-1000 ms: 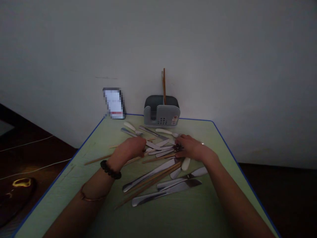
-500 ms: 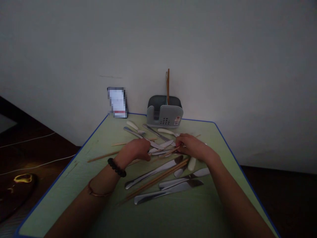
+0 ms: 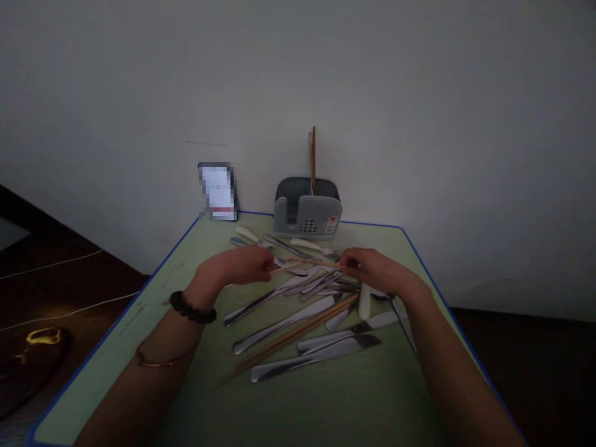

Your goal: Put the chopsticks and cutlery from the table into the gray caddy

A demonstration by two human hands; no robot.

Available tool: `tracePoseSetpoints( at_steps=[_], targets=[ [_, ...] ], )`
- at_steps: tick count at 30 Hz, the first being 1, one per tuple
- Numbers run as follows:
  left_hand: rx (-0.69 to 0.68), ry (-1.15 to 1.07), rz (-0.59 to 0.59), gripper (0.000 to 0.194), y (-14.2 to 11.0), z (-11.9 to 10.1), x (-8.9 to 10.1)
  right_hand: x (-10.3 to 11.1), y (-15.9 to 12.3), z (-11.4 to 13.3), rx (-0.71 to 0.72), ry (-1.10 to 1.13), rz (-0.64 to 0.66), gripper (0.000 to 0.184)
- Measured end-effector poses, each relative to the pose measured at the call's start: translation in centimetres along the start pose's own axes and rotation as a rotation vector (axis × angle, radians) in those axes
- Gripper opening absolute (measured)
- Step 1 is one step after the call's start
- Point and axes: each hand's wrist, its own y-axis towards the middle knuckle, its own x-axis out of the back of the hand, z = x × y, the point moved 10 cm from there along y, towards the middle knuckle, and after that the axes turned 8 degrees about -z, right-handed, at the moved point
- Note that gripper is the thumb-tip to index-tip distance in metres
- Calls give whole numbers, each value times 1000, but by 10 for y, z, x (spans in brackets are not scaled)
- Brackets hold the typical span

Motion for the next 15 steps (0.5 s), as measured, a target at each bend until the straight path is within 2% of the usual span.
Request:
tracePoseSetpoints(
  at_steps=[6, 10, 13, 15],
  targets=[
    [-43, -126, -117, 20, 2, 19, 14, 3, 2, 3, 28, -30, -49, 15],
    [-28, -140, -114, 24, 6, 20, 11, 7, 4, 4, 38, -59, -113, 16],
    [18, -113, -89, 32, 8, 22, 7, 6, 5, 3, 45, -57, -133, 19],
    [62, -64, -64, 31, 8, 25, 3, 4, 6, 0, 33, -41, -135, 23]
  ],
)
